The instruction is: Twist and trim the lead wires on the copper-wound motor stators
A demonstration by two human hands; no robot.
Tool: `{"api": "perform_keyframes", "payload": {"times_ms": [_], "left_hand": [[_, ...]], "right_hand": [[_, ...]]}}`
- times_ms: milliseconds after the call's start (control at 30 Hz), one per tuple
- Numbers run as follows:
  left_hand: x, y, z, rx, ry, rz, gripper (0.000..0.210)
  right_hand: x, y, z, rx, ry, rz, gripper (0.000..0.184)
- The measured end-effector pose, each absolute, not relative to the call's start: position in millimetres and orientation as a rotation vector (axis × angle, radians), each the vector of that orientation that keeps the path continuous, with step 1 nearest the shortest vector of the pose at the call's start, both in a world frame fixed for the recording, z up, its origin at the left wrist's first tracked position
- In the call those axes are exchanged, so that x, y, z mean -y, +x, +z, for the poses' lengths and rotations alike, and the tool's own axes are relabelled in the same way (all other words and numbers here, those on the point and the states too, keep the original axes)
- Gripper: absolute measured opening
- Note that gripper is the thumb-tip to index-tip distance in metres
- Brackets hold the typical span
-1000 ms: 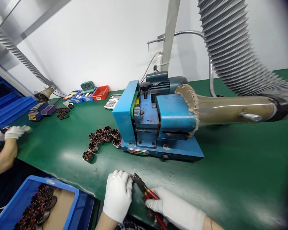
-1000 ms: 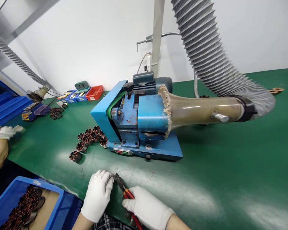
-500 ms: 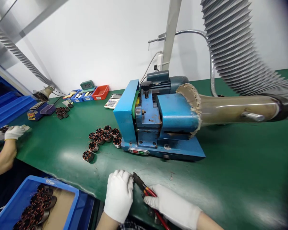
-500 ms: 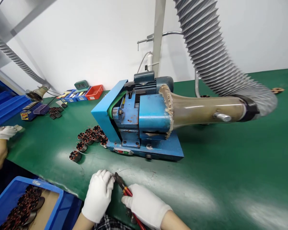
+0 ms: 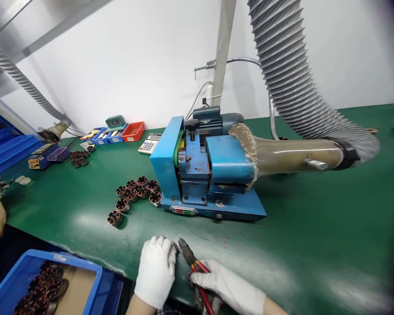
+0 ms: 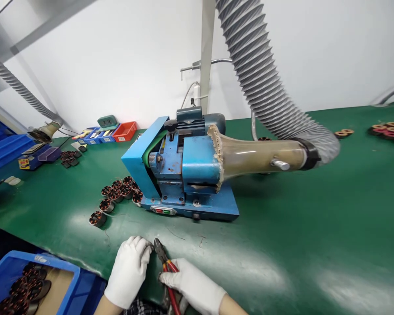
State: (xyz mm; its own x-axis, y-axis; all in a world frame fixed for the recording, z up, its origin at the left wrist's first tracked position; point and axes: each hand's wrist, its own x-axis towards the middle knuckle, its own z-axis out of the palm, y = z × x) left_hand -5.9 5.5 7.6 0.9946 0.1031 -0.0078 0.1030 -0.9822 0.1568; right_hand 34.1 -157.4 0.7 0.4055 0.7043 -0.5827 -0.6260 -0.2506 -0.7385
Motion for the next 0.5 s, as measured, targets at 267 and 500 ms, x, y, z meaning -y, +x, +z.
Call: {"api": "perform_keyframes", "payload": {"times_ms": [267,500], "left_hand": [[-37,0,17,-0.349,2.778,0.047,0.019],[-65,-15,22,-0.465,2.664,-0.115,0.055]], "right_hand": [[116,39,-10,-0.289,-0.554,0.669,0.032],[204,63,-39,-0.331,-0.995,0.265,0.026]]}}
